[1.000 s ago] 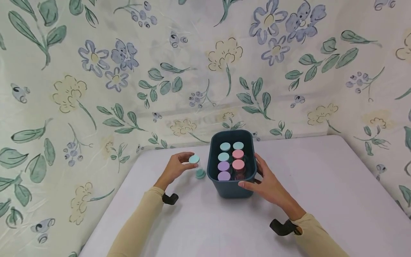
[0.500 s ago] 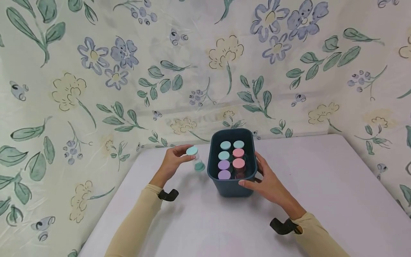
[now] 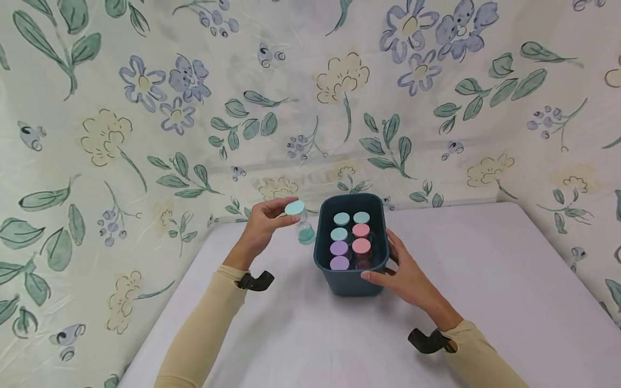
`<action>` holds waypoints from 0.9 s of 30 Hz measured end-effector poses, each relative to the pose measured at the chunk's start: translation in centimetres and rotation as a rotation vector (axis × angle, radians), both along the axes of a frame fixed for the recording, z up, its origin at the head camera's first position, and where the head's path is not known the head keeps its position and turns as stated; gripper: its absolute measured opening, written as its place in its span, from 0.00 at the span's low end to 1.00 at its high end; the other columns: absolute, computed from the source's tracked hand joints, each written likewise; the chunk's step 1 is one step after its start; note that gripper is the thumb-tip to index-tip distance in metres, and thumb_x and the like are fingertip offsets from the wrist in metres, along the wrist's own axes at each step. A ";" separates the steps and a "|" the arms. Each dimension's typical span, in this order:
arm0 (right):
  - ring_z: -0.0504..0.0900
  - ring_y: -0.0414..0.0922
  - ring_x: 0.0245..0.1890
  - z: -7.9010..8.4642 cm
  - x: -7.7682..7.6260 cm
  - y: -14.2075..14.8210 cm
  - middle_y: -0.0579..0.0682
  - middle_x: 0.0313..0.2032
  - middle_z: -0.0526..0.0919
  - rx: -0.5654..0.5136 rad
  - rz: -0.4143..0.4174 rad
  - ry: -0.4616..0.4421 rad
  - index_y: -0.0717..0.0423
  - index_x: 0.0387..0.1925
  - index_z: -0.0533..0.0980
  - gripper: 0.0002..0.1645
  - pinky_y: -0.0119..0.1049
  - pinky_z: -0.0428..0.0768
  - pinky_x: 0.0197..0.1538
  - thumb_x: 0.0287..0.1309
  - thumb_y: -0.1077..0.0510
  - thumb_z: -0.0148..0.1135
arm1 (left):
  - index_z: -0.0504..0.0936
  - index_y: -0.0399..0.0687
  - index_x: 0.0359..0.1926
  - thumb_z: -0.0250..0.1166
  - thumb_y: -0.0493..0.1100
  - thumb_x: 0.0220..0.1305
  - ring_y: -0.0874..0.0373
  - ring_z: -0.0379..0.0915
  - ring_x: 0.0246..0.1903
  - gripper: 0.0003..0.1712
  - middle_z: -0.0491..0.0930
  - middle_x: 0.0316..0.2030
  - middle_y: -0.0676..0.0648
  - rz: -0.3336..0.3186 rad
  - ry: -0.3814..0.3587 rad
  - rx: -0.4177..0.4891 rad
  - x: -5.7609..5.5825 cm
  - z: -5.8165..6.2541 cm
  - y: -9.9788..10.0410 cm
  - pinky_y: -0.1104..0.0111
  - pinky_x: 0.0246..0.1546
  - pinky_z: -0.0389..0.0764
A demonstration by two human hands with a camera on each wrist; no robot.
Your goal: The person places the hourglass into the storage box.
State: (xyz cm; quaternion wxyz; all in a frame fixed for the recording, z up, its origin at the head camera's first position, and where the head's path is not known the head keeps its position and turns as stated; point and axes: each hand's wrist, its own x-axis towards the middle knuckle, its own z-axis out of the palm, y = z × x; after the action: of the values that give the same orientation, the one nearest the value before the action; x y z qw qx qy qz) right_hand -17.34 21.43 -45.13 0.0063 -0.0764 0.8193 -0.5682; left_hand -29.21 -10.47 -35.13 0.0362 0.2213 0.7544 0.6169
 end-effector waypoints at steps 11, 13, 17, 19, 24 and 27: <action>0.57 0.68 0.78 0.1 0.1 0.0 0.67 0.81 0.50 -0.017 0.016 0.006 0.45 0.84 0.36 0.68 0.62 0.71 0.67 0.60 0.47 0.75 | 0.82 0.45 0.64 0.72 0.36 0.62 0.59 0.78 0.58 0.28 0.84 0.52 0.54 -0.041 -0.005 -0.004 0.6 2.3 1.8 0.61 0.66 0.77; 0.57 0.68 0.78 0.1 0.0 0.1 0.67 0.81 0.50 -0.023 0.014 0.016 0.45 0.84 0.36 0.68 0.62 0.72 0.67 0.60 0.48 0.74 | 0.81 0.45 0.65 0.73 0.37 0.62 0.59 0.78 0.57 0.29 0.84 0.50 0.55 -0.053 0.008 -0.011 0.7 2.6 2.4 0.62 0.64 0.78; 0.59 0.69 0.77 -0.2 0.3 0.1 0.68 0.80 0.51 -0.028 0.008 0.018 0.45 0.84 0.37 0.67 0.62 0.73 0.66 0.60 0.48 0.75 | 0.82 0.44 0.64 0.73 0.36 0.62 0.59 0.78 0.55 0.28 0.85 0.49 0.54 -0.086 0.006 -0.031 0.9 2.6 3.5 0.63 0.60 0.79; 0.59 0.69 0.77 -0.4 0.6 0.0 0.68 0.80 0.52 -0.027 0.007 0.008 0.46 0.84 0.37 0.67 0.61 0.74 0.66 0.60 0.49 0.75 | 0.83 0.43 0.63 0.73 0.36 0.61 0.59 0.79 0.55 0.27 0.85 0.51 0.52 -0.106 -0.010 -0.046 1.0 2.3 3.9 0.63 0.59 0.80; 0.60 0.68 0.77 -0.4 0.7 -0.2 0.68 0.80 0.52 -0.024 0.008 0.003 0.45 0.84 0.37 0.67 0.61 0.74 0.66 0.60 0.48 0.74 | 0.84 0.43 0.61 0.73 0.37 0.61 0.58 0.79 0.55 0.25 0.86 0.55 0.47 -0.143 -0.005 -0.083 1.2 2.3 4.9 0.61 0.60 0.81; 0.60 0.68 0.77 0.0 0.2 -0.2 0.67 0.81 0.52 -0.017 0.007 0.016 0.44 0.84 0.36 0.67 0.62 0.74 0.66 0.61 0.47 0.74 | 0.84 0.45 0.60 0.74 0.38 0.61 0.57 0.79 0.54 0.25 0.86 0.54 0.46 -0.168 0.022 -0.088 1.1 2.8 5.6 0.60 0.60 0.81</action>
State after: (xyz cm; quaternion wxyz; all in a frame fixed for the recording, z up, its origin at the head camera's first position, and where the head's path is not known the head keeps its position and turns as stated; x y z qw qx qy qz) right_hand -17.10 21.21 -45.11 0.0012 -0.0836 0.8144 -0.5743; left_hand -28.15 -4.91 -32.38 0.0896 0.2887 0.7599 0.5755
